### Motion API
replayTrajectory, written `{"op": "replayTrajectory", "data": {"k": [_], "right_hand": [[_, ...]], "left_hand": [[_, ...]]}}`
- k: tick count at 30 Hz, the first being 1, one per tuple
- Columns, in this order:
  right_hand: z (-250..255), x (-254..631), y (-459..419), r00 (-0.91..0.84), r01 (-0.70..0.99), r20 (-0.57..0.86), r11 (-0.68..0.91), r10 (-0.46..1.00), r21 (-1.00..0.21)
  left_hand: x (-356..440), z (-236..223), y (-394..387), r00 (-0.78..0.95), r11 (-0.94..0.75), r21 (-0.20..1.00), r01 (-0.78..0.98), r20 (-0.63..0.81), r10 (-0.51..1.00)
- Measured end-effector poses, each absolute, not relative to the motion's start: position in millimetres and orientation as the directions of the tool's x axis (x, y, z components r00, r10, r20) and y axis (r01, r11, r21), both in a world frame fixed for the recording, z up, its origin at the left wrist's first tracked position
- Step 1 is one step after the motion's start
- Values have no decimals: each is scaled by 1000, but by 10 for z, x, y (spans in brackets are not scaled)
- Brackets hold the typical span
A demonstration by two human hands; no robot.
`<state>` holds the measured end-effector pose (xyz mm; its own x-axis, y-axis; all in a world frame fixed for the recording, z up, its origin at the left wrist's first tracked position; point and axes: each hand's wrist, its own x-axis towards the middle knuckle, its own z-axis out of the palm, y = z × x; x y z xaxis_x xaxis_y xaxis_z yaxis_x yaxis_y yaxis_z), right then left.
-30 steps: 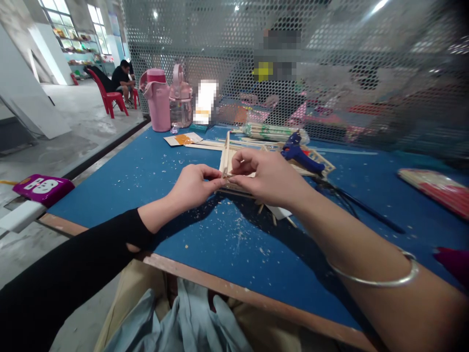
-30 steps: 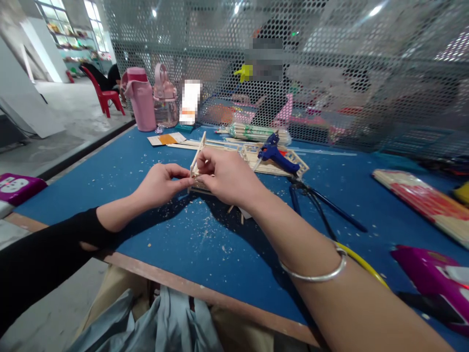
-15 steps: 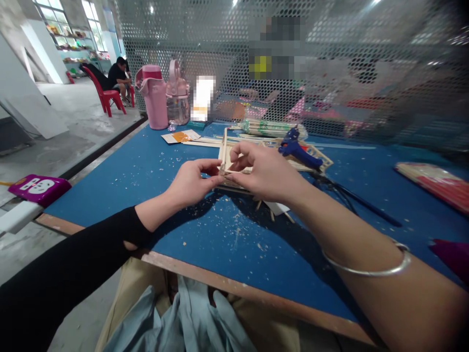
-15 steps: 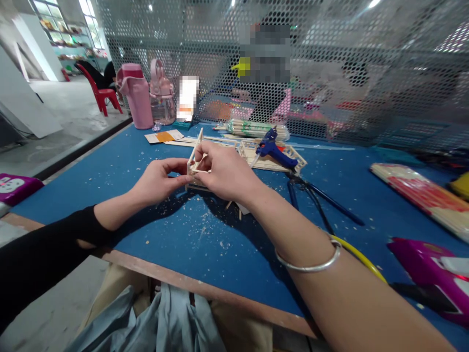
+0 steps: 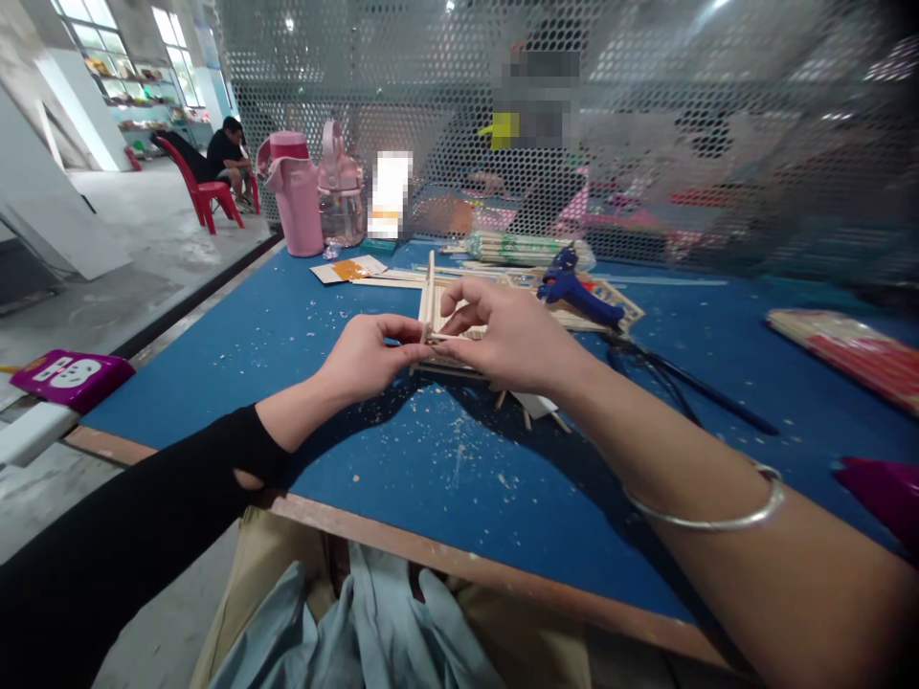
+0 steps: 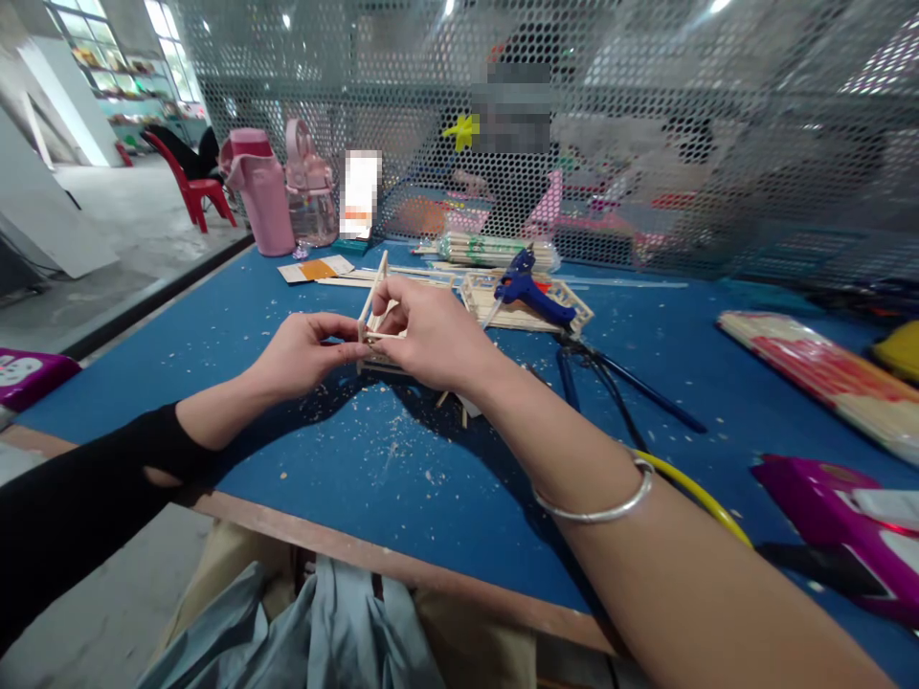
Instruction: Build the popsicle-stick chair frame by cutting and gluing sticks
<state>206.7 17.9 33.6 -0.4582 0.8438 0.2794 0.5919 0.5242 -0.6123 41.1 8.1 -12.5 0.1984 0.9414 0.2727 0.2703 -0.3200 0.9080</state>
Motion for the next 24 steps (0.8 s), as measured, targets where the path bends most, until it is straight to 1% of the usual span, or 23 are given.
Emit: {"op": "replayTrajectory", "data": {"k": [3,5,8,10,11,14,17,20,24], "right_hand": [[324,2072,190,-459,588,284,527,842,-613],[313,2079,199,-470,565,287,534,835,-630],[305,2087,205,-489,518,282,535,826,-667],[310,2088,201,-490,520,277,532,826,-668],[314,2086,197,-489,530,276,533,827,-660],[329,2081,187,-486,553,282,541,827,-633],[330,2082,196,-491,555,294,554,820,-620],[313,2090,221,-503,536,304,568,809,-625],[298,2093,235,-498,518,323,575,805,-634]], "left_hand": [[396,-129,93,211,-320,910,266,269,940],[375,-133,112,242,-306,926,222,251,937],[330,-145,154,310,-221,974,54,194,931],[302,-154,179,350,-156,987,-48,163,923],[293,-158,187,364,-139,988,-72,155,918],[293,-167,183,363,-152,986,-66,166,917],[329,-175,156,306,-212,977,-40,214,928],[368,-190,140,264,-252,967,-26,250,932],[392,-209,144,250,-286,958,6,276,928]]}}
